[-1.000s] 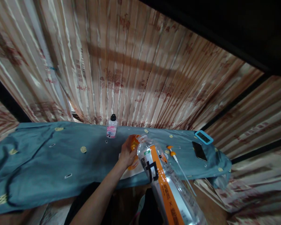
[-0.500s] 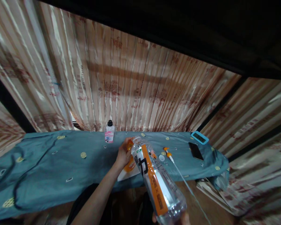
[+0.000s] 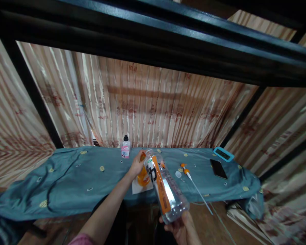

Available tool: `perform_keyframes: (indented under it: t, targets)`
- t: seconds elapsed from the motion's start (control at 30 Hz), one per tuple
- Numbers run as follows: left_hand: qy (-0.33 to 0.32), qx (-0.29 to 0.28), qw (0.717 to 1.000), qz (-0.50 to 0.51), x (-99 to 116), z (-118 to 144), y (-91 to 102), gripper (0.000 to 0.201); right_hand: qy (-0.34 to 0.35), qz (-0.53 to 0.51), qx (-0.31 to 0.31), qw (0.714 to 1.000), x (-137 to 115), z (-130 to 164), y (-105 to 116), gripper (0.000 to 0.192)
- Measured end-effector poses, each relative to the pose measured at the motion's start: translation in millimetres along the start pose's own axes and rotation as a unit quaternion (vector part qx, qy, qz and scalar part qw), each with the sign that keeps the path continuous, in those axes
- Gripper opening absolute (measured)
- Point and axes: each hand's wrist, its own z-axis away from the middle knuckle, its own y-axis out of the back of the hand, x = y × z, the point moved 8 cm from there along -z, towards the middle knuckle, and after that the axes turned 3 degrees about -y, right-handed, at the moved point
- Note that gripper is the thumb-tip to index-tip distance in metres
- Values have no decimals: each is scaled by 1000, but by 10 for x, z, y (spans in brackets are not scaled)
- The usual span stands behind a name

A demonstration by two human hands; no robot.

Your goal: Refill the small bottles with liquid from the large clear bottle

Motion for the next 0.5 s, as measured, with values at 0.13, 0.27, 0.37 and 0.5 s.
perform_keyframes:
  t: [0.13, 0.27, 0.37, 0.5]
  targets:
    - [7, 12, 1000, 2, 12, -8, 2, 23, 2, 6, -24, 1000, -18, -13, -10, 57]
    - [8, 20, 1000, 3, 51, -10, -2, 21, 3, 6, -47, 999, -43, -21, -20, 57]
    - [9, 24, 1000, 2, 71, -14, -3, 18, 0, 5, -57, 998, -57, -27, -31, 58]
    - [8, 33, 999, 0, 71, -12, -3, 16, -2, -2, -54, 999, -68, -26, -18, 59]
